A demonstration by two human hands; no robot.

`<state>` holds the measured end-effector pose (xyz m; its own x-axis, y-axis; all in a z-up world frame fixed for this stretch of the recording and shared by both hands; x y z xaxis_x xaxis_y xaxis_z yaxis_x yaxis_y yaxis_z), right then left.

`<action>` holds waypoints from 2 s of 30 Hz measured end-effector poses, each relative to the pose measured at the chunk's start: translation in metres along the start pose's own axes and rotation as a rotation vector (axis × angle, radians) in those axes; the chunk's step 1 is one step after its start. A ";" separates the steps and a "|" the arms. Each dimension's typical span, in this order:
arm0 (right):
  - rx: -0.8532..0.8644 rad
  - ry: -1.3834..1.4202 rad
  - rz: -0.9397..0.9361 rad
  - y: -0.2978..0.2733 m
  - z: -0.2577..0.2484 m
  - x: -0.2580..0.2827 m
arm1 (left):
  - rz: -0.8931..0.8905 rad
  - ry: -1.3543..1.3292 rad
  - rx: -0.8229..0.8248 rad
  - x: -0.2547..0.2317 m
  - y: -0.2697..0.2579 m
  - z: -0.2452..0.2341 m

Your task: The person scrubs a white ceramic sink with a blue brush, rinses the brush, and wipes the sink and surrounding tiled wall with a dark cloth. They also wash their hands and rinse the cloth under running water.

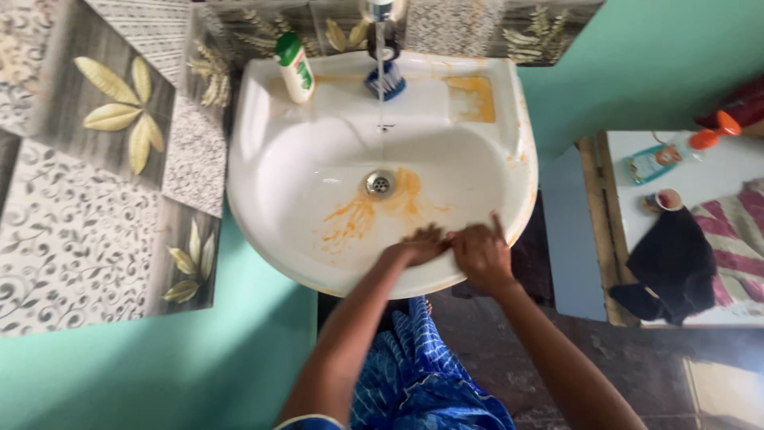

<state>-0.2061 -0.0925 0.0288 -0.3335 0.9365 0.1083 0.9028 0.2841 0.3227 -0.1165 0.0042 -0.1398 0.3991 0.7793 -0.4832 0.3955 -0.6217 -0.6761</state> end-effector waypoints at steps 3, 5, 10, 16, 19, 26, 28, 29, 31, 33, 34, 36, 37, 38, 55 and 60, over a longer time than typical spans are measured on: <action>0.535 0.255 0.431 0.029 0.025 0.032 | -0.147 0.235 0.043 0.082 -0.063 -0.013; 0.658 0.335 0.426 0.043 0.028 0.066 | -0.301 0.373 0.047 0.127 -0.106 -0.033; 0.879 0.542 0.214 0.068 0.065 0.125 | -0.594 0.596 0.034 0.164 -0.139 -0.067; 1.261 0.640 -0.034 0.034 0.149 0.058 | -0.466 0.399 -0.059 0.143 -0.080 -0.012; 1.243 0.154 0.390 0.028 0.159 -0.073 | -0.135 0.097 0.077 0.066 -0.030 0.019; 1.178 0.187 0.239 0.033 0.189 -0.064 | -0.063 0.101 0.112 0.068 -0.054 0.007; 1.302 0.524 0.160 0.038 0.204 0.011 | -0.231 0.274 0.016 0.120 -0.091 -0.019; 1.325 0.536 0.101 0.046 0.207 0.046 | -0.383 0.447 -0.044 0.146 -0.114 -0.035; 1.260 0.817 -0.035 0.061 0.192 0.087 | -0.579 0.667 -0.103 0.180 -0.146 -0.072; 1.091 1.375 0.283 0.085 0.180 0.092 | -0.666 0.753 -0.105 0.182 -0.156 -0.089; 0.969 1.641 0.450 0.100 0.179 0.085 | -0.678 0.763 -0.116 0.177 -0.158 -0.088; 0.538 1.904 0.494 0.140 0.176 0.056 | -0.671 0.717 -0.109 0.164 -0.156 -0.075; 0.362 2.049 0.621 0.162 0.179 0.037 | -0.653 0.663 -0.092 0.154 -0.147 -0.066; 0.175 2.181 0.748 0.185 0.179 0.017 | -0.553 0.484 -0.089 0.140 -0.134 -0.053; -0.014 2.536 0.776 0.333 0.025 -0.058 | 0.201 -0.234 -0.442 0.072 -0.049 -0.105; -0.147 2.218 1.010 0.302 0.019 -0.152 | 0.333 -0.109 -1.000 0.053 -0.067 -0.212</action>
<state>0.1219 -0.1457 0.0922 0.2352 -0.7912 0.5645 0.9150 -0.0156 -0.4031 0.0534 0.0702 -0.0018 0.5560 0.5298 -0.6405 0.8005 -0.5488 0.2410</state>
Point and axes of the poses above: each hand's wrist, its own y-axis towards the middle knuckle, its own z-axis out of the palm, x = y × z, the point moved 5 cm from there along y, towards the middle knuckle, and after that the axes turned 9 degrees about y, right-handed, at the moved point
